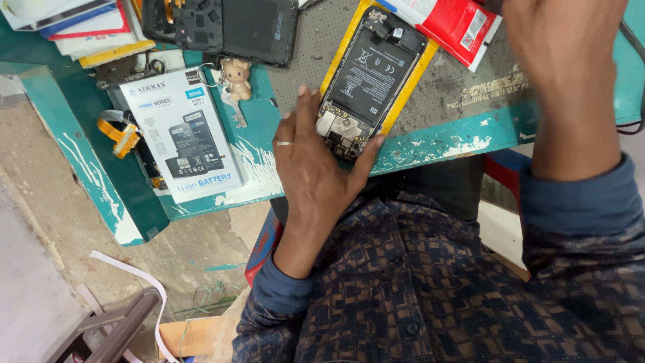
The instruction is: The person pries open the back of a smartphone on a repair bench, uses tweezers to work on the internal components, then holds the opened phone and pours cleaning solution from a bottle onto the battery compartment, scraping and wiping the area with a blade and applying more solution.
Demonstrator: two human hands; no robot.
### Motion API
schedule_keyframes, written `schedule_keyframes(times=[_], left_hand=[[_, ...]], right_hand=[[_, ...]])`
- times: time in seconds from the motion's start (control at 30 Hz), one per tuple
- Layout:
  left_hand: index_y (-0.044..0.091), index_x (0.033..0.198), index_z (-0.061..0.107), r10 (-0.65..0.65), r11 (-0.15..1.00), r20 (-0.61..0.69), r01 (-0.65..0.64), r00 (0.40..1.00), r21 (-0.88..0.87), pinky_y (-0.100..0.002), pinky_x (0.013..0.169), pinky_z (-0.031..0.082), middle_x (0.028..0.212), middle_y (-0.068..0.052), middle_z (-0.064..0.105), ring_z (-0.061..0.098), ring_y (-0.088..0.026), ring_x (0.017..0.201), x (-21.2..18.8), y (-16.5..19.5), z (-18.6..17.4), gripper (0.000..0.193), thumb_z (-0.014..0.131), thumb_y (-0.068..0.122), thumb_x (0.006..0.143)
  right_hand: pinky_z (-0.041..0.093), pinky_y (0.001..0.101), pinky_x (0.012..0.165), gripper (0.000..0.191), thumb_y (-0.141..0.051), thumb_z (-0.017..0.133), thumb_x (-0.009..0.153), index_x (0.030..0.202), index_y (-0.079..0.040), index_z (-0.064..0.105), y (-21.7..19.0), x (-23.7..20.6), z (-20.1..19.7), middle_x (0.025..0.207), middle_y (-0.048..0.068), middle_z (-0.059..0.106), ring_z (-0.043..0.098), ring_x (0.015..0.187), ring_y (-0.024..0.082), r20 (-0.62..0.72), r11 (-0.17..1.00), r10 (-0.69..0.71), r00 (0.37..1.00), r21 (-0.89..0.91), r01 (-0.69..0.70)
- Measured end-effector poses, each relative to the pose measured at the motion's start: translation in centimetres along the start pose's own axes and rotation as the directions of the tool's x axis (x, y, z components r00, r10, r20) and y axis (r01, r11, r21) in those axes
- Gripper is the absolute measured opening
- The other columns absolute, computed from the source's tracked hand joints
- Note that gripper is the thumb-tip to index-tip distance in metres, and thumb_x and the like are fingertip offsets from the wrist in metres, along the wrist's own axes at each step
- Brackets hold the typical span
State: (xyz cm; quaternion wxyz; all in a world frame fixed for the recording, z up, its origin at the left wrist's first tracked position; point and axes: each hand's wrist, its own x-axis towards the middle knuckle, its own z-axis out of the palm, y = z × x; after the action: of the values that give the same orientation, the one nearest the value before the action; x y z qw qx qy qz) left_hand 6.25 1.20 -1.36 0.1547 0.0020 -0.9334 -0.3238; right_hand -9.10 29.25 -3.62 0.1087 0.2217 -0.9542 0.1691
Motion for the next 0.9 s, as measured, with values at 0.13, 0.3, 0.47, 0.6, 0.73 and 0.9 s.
schedule_keyframes(times=[0.13,0.3,0.47,0.6,0.73,0.9], left_hand=[[-0.011,0.152,0.033,0.004,1.0,0.032,-0.005,0.999,0.029,-0.048,0.097,0.05,0.122,-0.025,0.06,0.057,-0.039,0.117,0.8,0.7,0.0,0.098,0.093,0.034,0.088],[-0.008,0.145,0.041,0.006,1.0,-0.017,-0.006,1.0,0.002,-0.048,0.097,0.053,0.124,-0.022,0.062,0.061,-0.037,0.116,1.1,0.6,0.1,0.089,0.094,0.029,0.083],[-0.006,0.139,0.043,-0.063,0.998,-0.055,0.062,0.997,-0.012,-0.045,0.096,0.054,0.125,-0.021,0.063,0.064,-0.037,0.111,1.0,0.7,0.0,0.084,0.095,0.025,0.079],[-0.005,0.138,0.041,0.016,1.0,-0.106,-0.014,0.994,0.027,-0.043,0.099,0.054,0.134,-0.021,0.063,0.065,-0.037,0.114,0.8,0.6,-1.3,0.083,0.095,0.024,0.081],[-0.004,0.135,0.051,-0.268,0.962,0.023,0.269,0.963,-0.05,-0.04,0.088,0.06,0.115,-0.021,0.069,0.072,-0.032,0.101,-0.3,0.9,-3.5,0.085,0.098,0.02,0.069],[-0.004,0.125,0.037,-0.086,0.988,-0.103,0.071,0.991,-0.138,-0.033,0.096,0.063,0.136,-0.031,0.061,0.072,-0.028,0.119,-1.6,1.1,-6.1,0.076,0.095,0.02,0.083]], right_hand=[[0.045,0.0478,0.092,0.025,-0.007,0.076,0.101,0.12,0.002,0.062,-4.3,0.5,-2.5,0.113,0.018,0.06,0.057,0.105,0.038,-0.058,0.955,-0.26,0.964,0.13,0.266],[0.046,0.0472,0.098,0.037,-0.005,0.079,0.097,0.128,0.002,0.061,-6.9,1.2,-3.3,0.123,0.019,0.061,0.058,0.115,0.039,0.017,0.95,-0.261,0.965,0.18,0.254],[0.046,0.0472,0.101,0.034,0.002,0.075,0.099,0.129,0.002,0.06,-7.1,1.1,-2.6,0.128,0.019,0.058,0.056,0.12,0.039,-0.032,0.96,-0.236,0.971,0.149,0.238],[0.047,0.047,0.101,0.038,0.003,0.075,0.097,0.133,0.002,0.063,-7.3,0.7,-2.1,0.128,0.019,0.056,0.054,0.121,0.039,-0.041,0.972,-0.173,0.984,0.156,0.178],[0.047,0.046,0.101,0.035,0.004,0.074,0.098,0.131,0.003,0.063,-7.4,0.5,-2.0,0.127,0.02,0.054,0.054,0.12,0.038,-0.055,0.97,-0.149,0.987,0.186,0.156],[0.048,0.0455,0.101,0.031,0.003,0.074,0.099,0.128,0.004,0.063,-7.7,0.8,-2.2,0.13,0.018,0.055,0.054,0.121,0.038,-0.074,0.965,-0.138,0.988,0.213,0.151]])
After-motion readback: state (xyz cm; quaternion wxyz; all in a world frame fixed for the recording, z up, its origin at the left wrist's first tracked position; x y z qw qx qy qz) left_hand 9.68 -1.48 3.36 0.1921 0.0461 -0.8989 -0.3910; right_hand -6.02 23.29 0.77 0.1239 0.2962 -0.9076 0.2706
